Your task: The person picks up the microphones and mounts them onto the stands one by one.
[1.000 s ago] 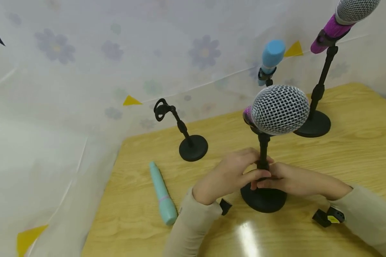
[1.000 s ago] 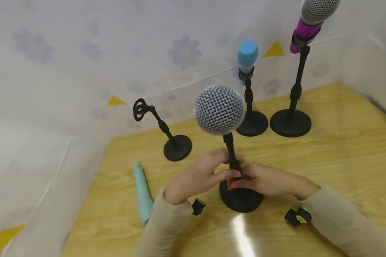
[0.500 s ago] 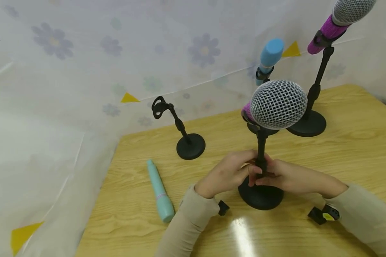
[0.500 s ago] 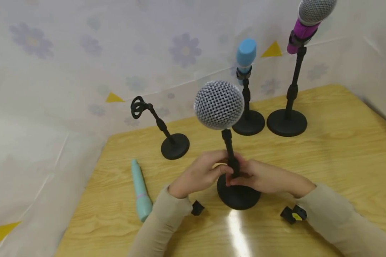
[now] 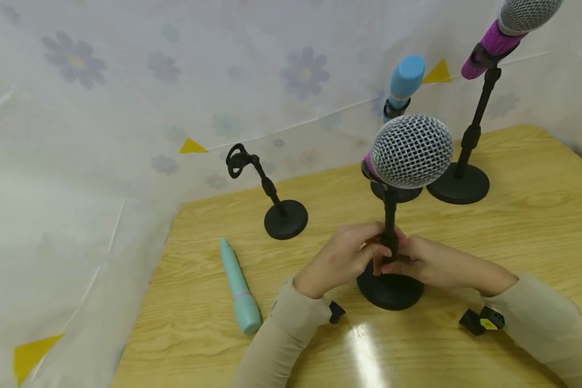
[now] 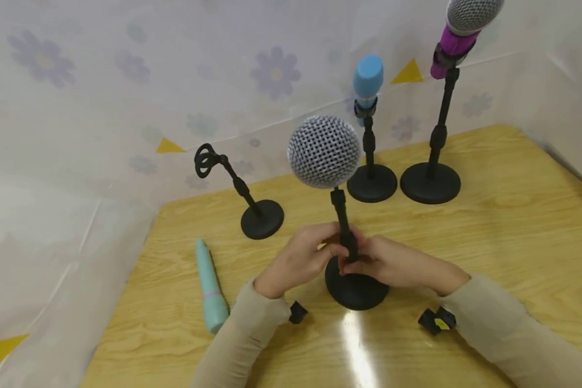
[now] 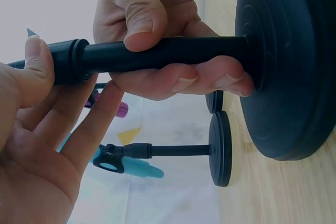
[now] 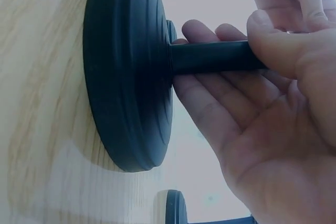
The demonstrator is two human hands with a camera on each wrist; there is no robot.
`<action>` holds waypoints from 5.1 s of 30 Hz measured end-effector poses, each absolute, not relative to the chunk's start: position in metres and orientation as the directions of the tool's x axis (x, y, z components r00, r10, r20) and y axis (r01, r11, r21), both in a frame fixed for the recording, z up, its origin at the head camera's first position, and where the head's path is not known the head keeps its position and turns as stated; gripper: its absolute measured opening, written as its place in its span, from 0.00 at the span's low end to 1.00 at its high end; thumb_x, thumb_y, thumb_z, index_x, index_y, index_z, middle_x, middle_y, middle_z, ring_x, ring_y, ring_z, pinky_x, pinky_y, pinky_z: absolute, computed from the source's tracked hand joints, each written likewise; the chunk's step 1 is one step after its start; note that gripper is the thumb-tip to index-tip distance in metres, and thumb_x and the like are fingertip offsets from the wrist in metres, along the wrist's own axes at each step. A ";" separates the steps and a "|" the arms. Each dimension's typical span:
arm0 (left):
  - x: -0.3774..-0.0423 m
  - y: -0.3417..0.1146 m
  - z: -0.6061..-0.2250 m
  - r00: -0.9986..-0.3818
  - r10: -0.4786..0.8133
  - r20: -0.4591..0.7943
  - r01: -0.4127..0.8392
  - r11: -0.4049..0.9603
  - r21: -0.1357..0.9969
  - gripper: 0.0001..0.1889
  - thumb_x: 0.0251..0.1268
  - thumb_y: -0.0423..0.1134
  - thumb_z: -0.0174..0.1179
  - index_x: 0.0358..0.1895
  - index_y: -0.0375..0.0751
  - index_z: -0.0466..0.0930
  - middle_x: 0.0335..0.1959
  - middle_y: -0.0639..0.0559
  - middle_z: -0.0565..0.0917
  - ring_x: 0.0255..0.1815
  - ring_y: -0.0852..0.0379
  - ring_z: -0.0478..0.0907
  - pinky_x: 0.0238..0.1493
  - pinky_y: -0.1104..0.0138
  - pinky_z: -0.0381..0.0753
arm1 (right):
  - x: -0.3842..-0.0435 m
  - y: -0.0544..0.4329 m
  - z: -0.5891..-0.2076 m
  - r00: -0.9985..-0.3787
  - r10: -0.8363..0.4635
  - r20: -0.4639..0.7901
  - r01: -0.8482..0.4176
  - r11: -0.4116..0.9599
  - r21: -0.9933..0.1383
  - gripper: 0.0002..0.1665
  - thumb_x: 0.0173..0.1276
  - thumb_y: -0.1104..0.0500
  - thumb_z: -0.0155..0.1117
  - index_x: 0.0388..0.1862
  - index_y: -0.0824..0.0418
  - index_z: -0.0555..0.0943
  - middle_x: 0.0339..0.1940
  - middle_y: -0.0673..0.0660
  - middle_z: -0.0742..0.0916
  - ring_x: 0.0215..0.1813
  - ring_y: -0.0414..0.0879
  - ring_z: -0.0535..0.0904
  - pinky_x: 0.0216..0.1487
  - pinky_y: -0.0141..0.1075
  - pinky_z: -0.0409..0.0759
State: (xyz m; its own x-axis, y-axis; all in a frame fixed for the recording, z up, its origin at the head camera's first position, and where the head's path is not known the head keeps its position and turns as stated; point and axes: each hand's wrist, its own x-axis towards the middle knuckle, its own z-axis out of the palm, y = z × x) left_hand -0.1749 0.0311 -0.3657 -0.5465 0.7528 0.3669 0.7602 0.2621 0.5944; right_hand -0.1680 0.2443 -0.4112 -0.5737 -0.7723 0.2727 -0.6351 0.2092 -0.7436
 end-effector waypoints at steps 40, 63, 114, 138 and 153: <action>-0.174 0.039 -0.375 -0.666 0.576 0.474 0.733 0.389 0.558 0.17 0.69 0.38 0.64 0.58 0.37 0.80 0.48 0.46 0.90 0.49 0.58 0.89 0.51 0.82 0.81 | -0.164 0.233 -0.415 -0.726 -0.583 0.366 -0.649 0.403 -0.645 0.10 0.70 0.65 0.65 0.48 0.63 0.85 0.37 0.50 0.90 0.34 0.31 0.82 0.30 0.26 0.79; -0.174 0.043 -0.375 -0.745 0.516 0.423 0.595 0.227 0.771 0.22 0.66 0.37 0.67 0.62 0.42 0.75 0.57 0.46 0.80 0.57 0.54 0.81 0.56 0.76 0.82 | -0.165 0.233 -0.413 -0.774 -0.576 0.262 -0.591 0.510 -0.625 0.08 0.72 0.65 0.63 0.47 0.61 0.85 0.36 0.49 0.89 0.35 0.29 0.79 0.34 0.28 0.79; -0.173 0.031 -0.360 -0.728 0.611 0.310 0.545 0.242 0.803 0.15 0.76 0.35 0.55 0.59 0.34 0.77 0.59 0.41 0.83 0.59 0.50 0.83 0.53 0.76 0.82 | -0.159 0.239 -0.391 -0.796 -0.556 0.240 -0.411 0.206 -0.888 0.18 0.76 0.67 0.56 0.63 0.65 0.75 0.55 0.41 0.84 0.54 0.32 0.83 0.53 0.25 0.83; -0.178 0.026 -0.365 -0.615 0.726 0.307 0.535 0.099 0.839 0.12 0.71 0.27 0.58 0.54 0.32 0.74 0.49 0.39 0.83 0.34 0.54 0.83 0.41 0.71 0.87 | -0.169 0.241 -0.415 -0.621 -0.722 0.305 -0.578 0.160 -0.800 0.12 0.75 0.69 0.56 0.49 0.56 0.82 0.40 0.51 0.88 0.40 0.35 0.81 0.42 0.27 0.81; -0.168 0.036 -0.358 -0.636 0.527 0.563 0.757 0.289 0.586 0.20 0.59 0.37 0.73 0.53 0.38 0.77 0.47 0.49 0.83 0.48 0.62 0.80 0.56 0.81 0.77 | -0.166 0.234 -0.412 -0.657 -0.713 0.246 -0.528 0.202 -0.825 0.11 0.77 0.65 0.56 0.51 0.57 0.83 0.48 0.50 0.88 0.51 0.32 0.83 0.54 0.26 0.83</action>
